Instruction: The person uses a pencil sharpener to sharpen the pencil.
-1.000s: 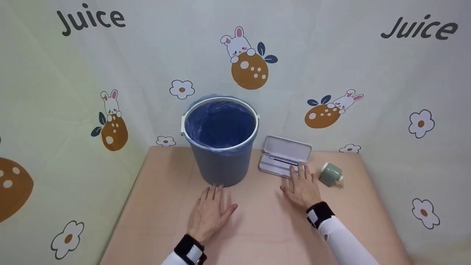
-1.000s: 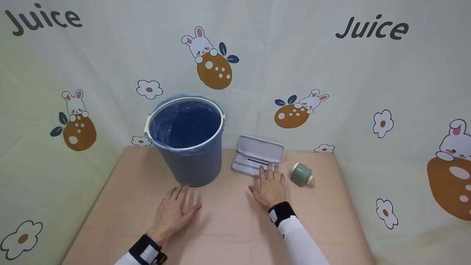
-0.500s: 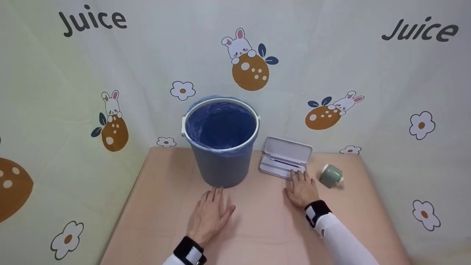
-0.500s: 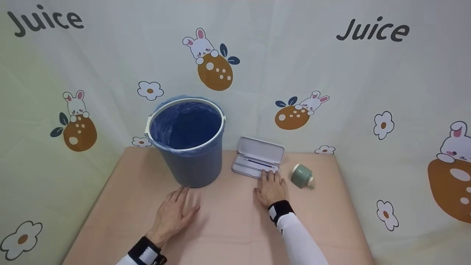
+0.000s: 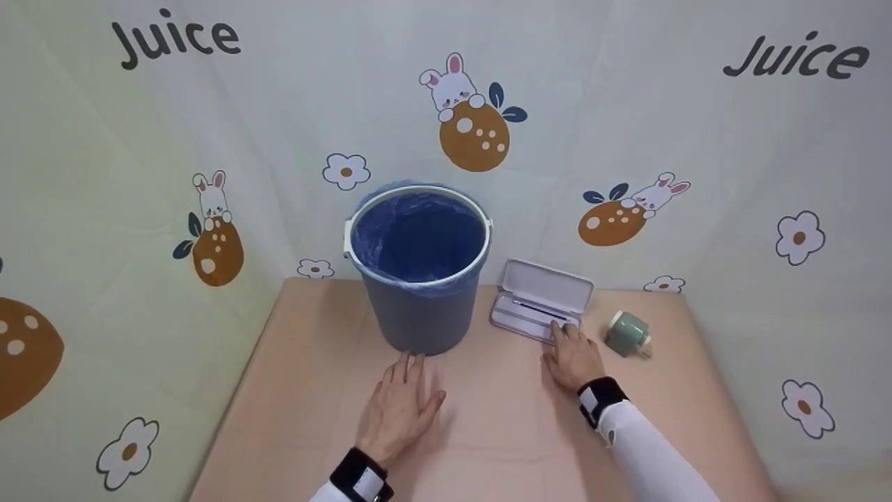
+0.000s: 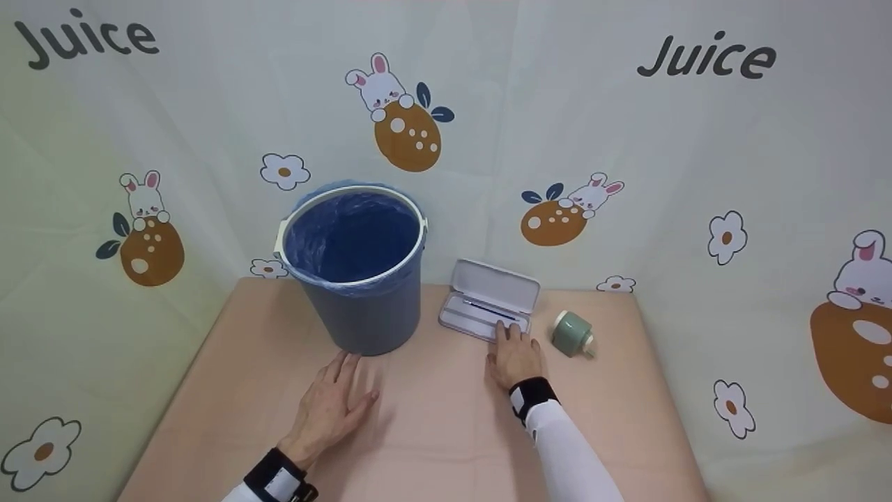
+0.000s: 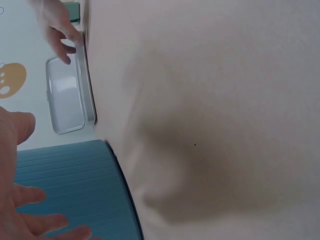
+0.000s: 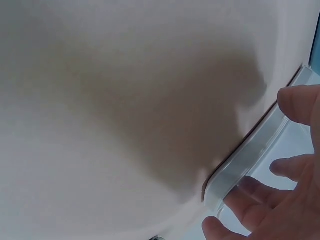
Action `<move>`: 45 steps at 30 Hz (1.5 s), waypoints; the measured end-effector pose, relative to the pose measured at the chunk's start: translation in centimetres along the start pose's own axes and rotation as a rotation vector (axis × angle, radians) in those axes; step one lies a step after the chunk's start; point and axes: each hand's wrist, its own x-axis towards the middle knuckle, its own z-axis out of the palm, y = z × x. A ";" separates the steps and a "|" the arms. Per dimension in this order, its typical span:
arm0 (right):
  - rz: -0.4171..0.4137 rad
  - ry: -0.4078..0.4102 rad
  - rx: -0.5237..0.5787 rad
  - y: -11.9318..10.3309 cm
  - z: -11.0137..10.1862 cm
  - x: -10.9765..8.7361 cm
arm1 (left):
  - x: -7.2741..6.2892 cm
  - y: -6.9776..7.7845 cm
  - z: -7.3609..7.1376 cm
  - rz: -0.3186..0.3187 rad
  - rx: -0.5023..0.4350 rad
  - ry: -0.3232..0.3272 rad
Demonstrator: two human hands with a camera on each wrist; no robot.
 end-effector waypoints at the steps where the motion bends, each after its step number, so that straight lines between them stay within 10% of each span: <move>1: -0.003 0.013 -0.002 0.1 0.0 0.0 | 0.0 0.0 0.1 0.006 -0.002 0.007; 26: -0.072 0.016 0.045 0.1 -0.3 -3.2 | -0.7 0.6 0.8 0.007 0.006 -0.024; 45: -0.084 -0.115 0.096 -2.4 -1.6 -5.6 | 0.6 2.0 1.6 -0.003 -0.186 -0.130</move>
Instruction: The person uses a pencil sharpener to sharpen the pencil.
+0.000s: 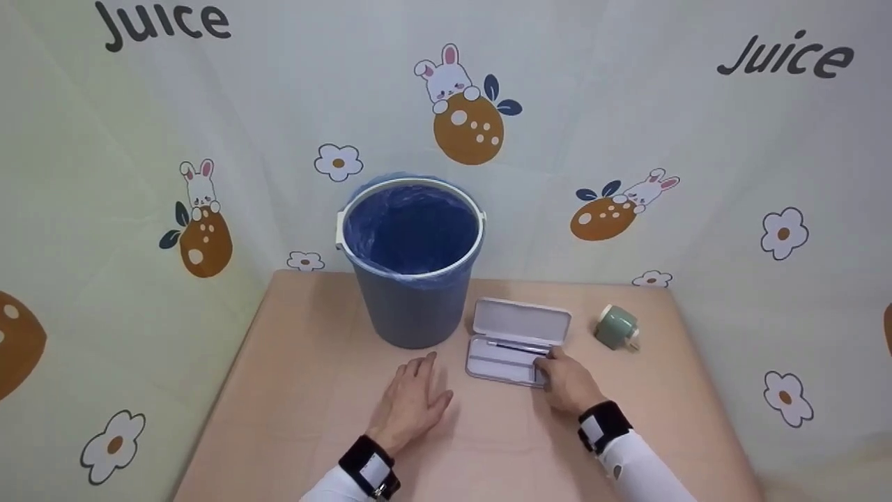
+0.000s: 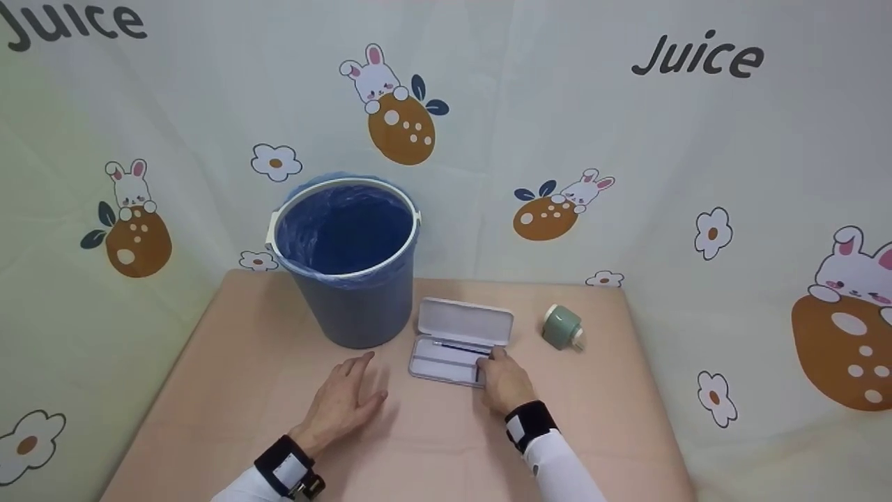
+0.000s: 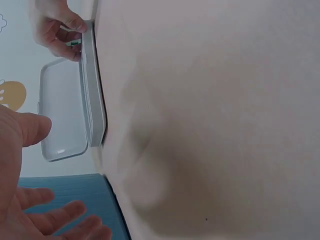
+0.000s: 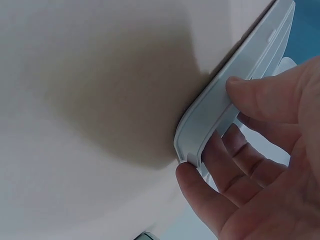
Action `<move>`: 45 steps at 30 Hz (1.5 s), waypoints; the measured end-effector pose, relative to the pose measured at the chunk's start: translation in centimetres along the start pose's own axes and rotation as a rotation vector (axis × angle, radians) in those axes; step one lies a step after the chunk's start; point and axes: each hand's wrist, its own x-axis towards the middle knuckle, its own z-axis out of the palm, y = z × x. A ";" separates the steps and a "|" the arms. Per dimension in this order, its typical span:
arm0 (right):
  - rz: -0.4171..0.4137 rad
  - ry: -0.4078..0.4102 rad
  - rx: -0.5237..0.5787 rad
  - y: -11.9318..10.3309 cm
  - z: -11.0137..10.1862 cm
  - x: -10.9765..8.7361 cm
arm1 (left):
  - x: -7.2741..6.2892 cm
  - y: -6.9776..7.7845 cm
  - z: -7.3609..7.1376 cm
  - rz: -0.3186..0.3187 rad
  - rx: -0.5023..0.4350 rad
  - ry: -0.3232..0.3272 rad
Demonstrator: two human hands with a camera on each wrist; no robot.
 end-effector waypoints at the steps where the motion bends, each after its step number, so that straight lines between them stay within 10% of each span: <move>1: 0.003 -0.008 0.002 -0.1 0.0 -0.1 | 0.2 0.1 0.0 0.003 -0.007 -0.003; 23: -0.186 -0.026 0.029 -2.4 0.3 -1.6 | 0.7 0.0 1.4 0.068 -0.079 -0.023; 45: -0.271 -0.076 0.009 -6.1 1.7 -1.6 | 1.0 -0.7 1.7 -0.061 -0.234 -0.034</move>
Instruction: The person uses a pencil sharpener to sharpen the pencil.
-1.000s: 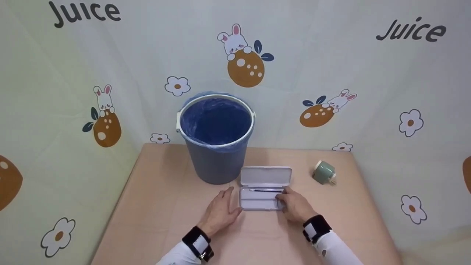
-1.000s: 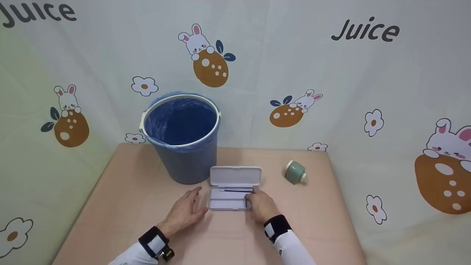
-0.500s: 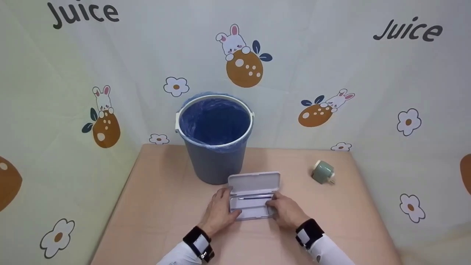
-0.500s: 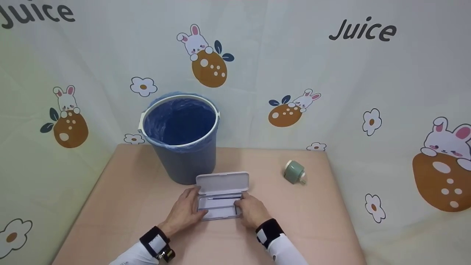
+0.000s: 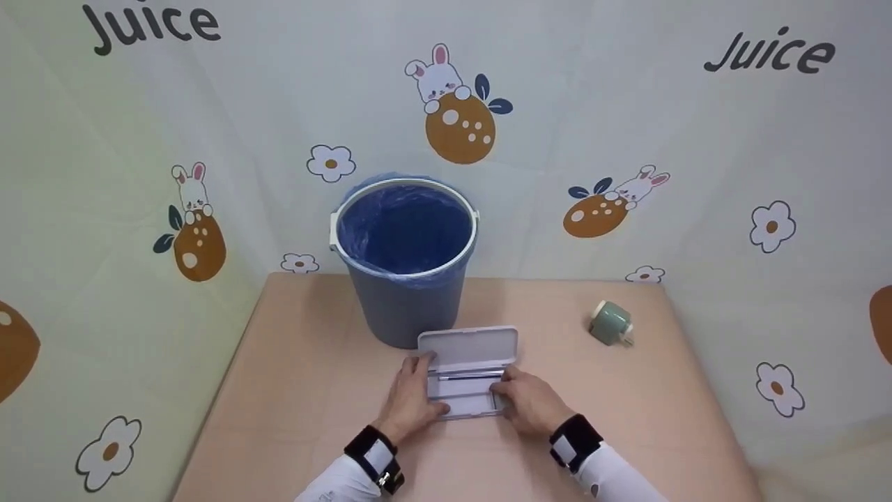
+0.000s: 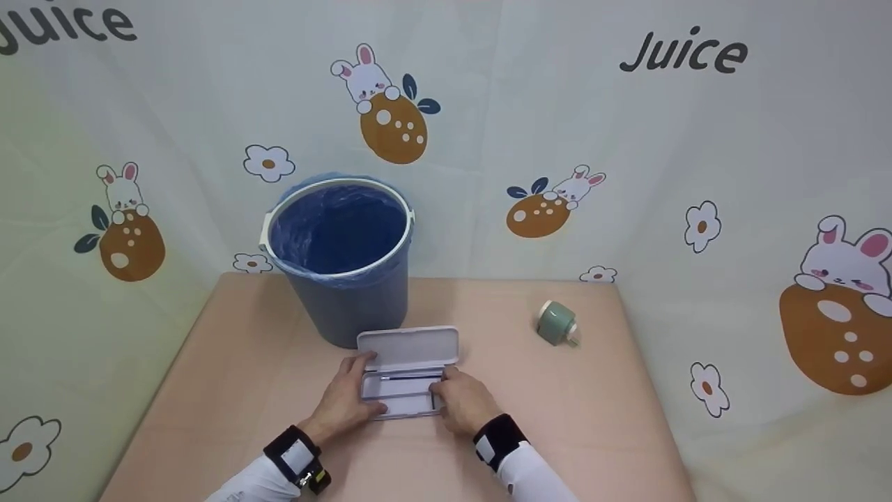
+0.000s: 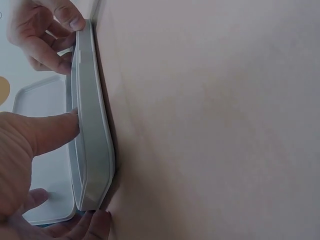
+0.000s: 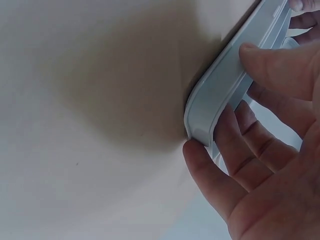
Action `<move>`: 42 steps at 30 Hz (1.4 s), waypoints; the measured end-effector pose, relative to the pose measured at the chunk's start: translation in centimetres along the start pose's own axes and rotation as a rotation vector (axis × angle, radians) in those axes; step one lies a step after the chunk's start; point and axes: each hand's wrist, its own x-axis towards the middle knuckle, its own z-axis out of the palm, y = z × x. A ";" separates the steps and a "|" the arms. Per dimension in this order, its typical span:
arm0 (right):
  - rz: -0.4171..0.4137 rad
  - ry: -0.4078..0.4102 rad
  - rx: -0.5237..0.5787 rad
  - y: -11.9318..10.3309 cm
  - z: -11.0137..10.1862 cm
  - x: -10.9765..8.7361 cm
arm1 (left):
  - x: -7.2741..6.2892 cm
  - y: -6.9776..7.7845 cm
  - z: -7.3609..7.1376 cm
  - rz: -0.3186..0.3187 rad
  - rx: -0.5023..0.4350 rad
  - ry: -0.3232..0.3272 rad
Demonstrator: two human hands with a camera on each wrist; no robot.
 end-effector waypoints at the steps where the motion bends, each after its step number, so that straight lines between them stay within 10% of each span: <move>1: -0.008 0.000 -0.006 -0.2 0.1 0.1 | -0.1 -0.2 0.0 0.000 0.007 0.009; 42: -0.049 0.155 -0.089 -1.2 0.5 5.6 | -1.4 -3.3 -1.5 -0.050 0.115 0.131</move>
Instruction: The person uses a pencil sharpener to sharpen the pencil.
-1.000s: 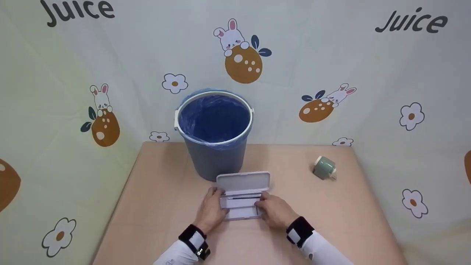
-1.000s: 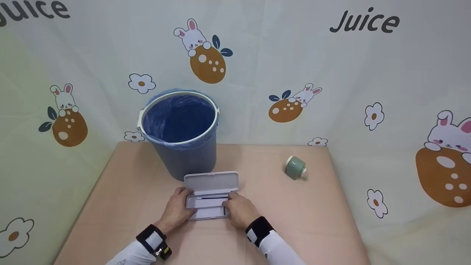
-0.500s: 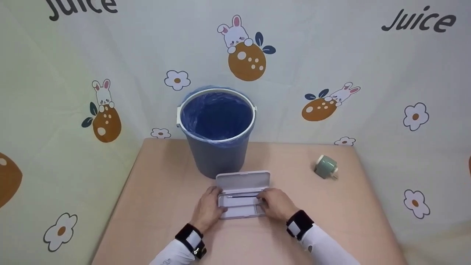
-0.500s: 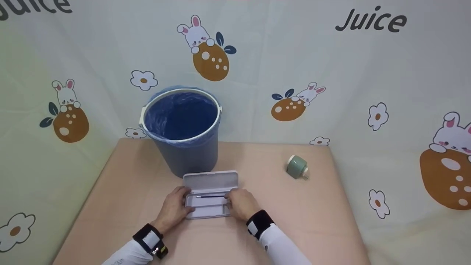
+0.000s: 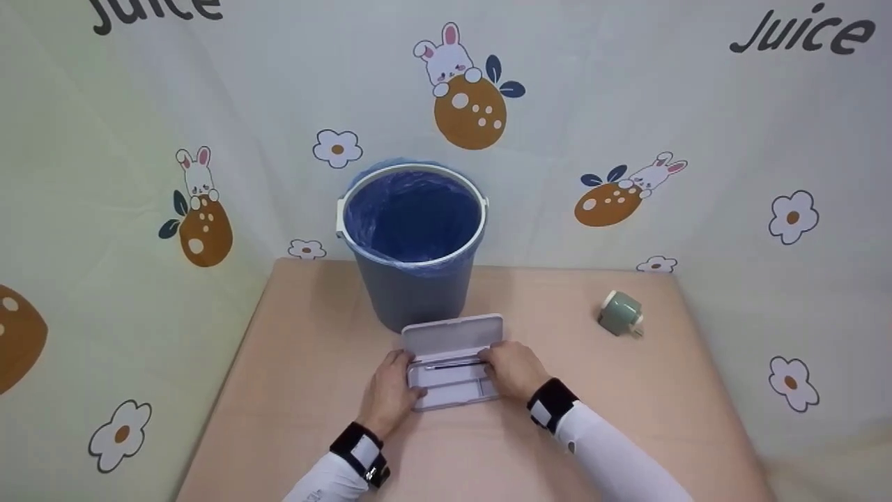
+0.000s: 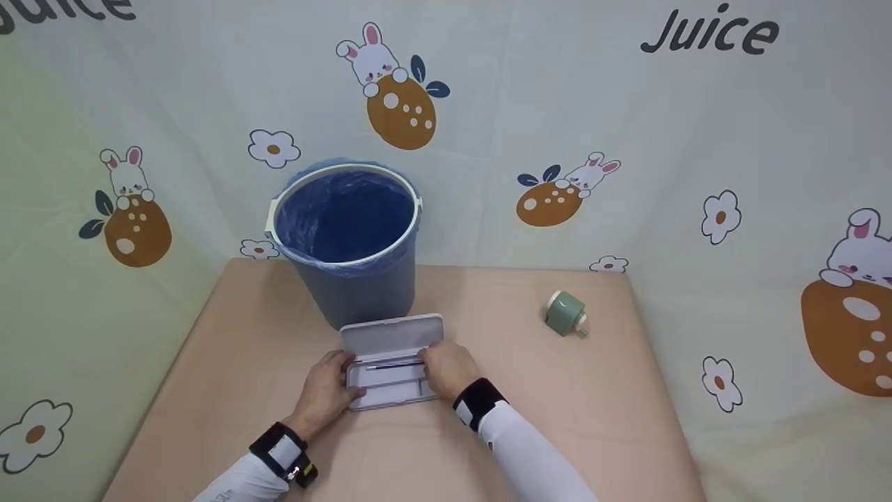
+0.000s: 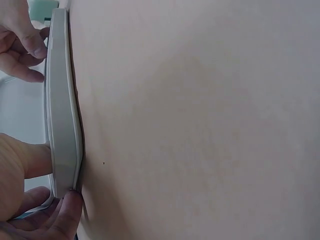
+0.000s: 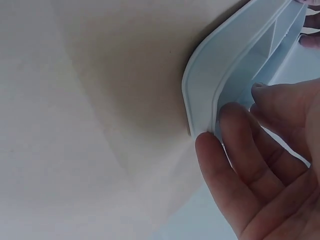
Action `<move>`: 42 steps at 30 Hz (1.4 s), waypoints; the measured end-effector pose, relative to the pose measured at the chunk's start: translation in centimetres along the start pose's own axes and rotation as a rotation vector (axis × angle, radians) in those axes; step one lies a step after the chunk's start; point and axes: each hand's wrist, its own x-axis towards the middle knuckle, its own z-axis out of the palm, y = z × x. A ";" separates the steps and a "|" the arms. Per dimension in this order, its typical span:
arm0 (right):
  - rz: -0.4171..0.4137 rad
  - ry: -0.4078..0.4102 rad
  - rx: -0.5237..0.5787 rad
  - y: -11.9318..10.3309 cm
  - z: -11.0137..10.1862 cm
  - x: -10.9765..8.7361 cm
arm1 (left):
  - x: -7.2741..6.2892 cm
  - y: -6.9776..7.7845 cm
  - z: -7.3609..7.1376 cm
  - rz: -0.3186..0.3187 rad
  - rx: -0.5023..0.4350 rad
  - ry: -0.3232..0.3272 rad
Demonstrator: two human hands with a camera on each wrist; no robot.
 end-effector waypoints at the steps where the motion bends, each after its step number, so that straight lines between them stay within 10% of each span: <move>1: -0.002 -0.002 -0.010 0.0 0.1 0.1 | 0.0 0.0 0.0 -0.002 0.001 -0.001; 42: -0.068 0.000 -0.167 0.6 -0.5 0.3 | -0.1 -0.1 0.1 0.000 0.004 0.024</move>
